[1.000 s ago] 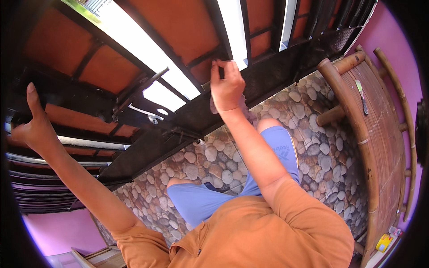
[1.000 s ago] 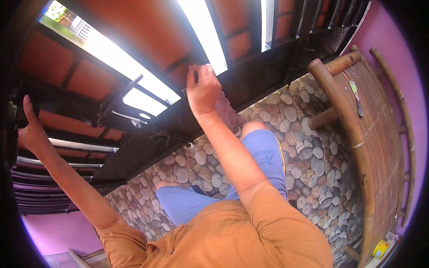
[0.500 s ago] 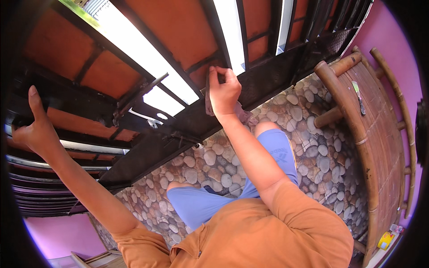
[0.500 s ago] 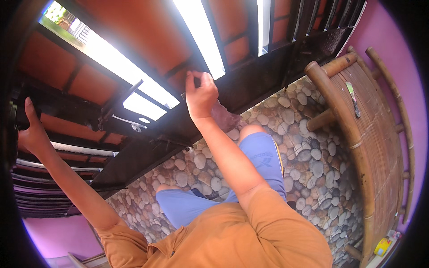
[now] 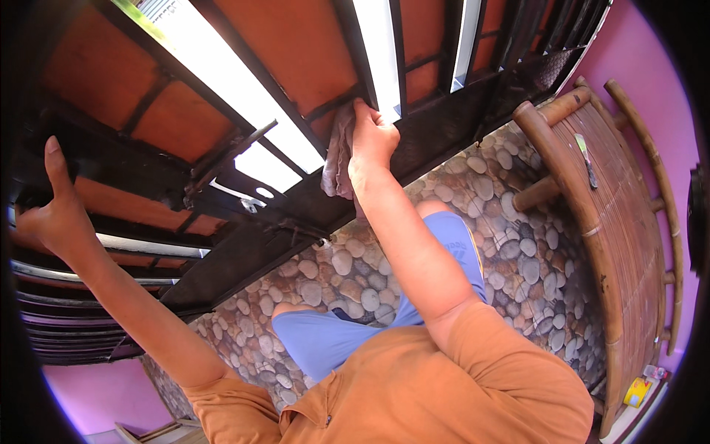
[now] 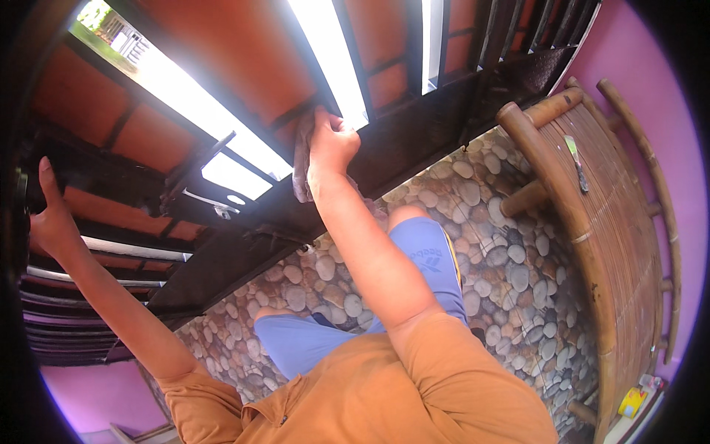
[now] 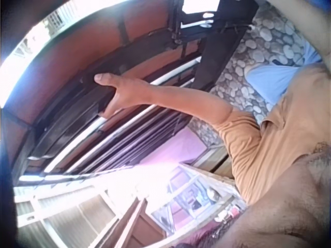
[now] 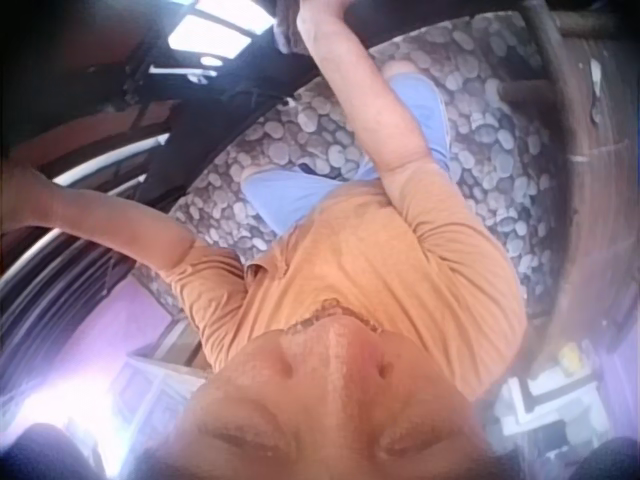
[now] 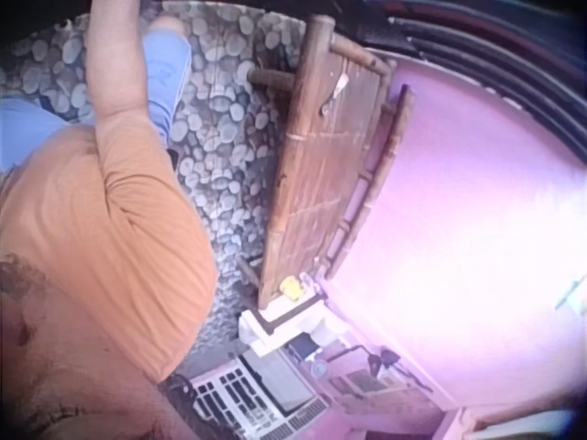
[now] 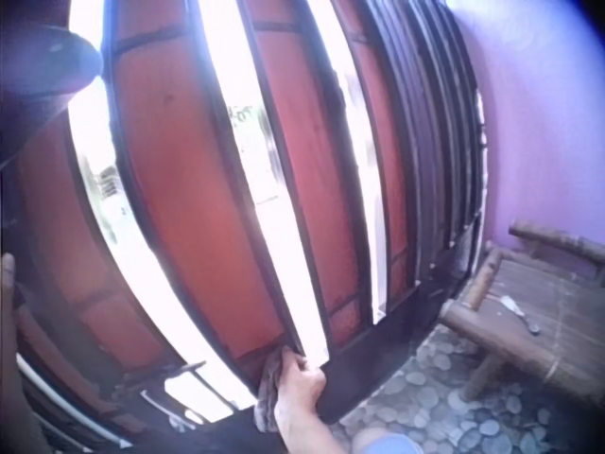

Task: The person wipes the panels and bars of a metal gate with a cloth, repeatedly dipping the cloth into a small bottle.

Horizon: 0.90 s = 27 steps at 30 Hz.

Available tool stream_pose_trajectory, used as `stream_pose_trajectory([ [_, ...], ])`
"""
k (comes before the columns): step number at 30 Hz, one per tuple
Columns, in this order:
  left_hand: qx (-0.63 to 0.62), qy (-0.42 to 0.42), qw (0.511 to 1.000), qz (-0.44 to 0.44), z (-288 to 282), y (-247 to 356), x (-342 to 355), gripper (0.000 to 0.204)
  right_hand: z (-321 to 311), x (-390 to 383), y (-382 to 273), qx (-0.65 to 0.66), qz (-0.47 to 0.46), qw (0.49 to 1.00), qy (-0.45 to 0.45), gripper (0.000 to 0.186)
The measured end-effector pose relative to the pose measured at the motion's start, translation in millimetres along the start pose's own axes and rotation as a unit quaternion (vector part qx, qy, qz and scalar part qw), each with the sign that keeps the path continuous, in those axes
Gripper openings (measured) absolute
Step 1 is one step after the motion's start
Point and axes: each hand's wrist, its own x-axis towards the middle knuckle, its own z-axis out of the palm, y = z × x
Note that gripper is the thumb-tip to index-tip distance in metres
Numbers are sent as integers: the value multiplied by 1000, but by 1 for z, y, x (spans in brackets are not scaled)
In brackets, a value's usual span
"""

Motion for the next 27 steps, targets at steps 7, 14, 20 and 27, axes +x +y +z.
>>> stream_pose_trajectory([
  [7, 57, 36, 997, 44, 2, -14, 4, 73, 1, -2, -10, -19, 82, 996, 38, 34],
  [14, 91, 29, 995, 4, 0, -15, 4, 104, 5, 1, -9, -1, 91, 995, 39, 37],
  [20, -8, 34, 996, -82, 9, -6, -10, 111, -6, 5, 0, -60, 93, 993, 48, 34],
  [27, -12, 33, 995, -97, 6, 30, -9, 108, -15, 22, 10, -39, 91, 995, 10, 38],
])
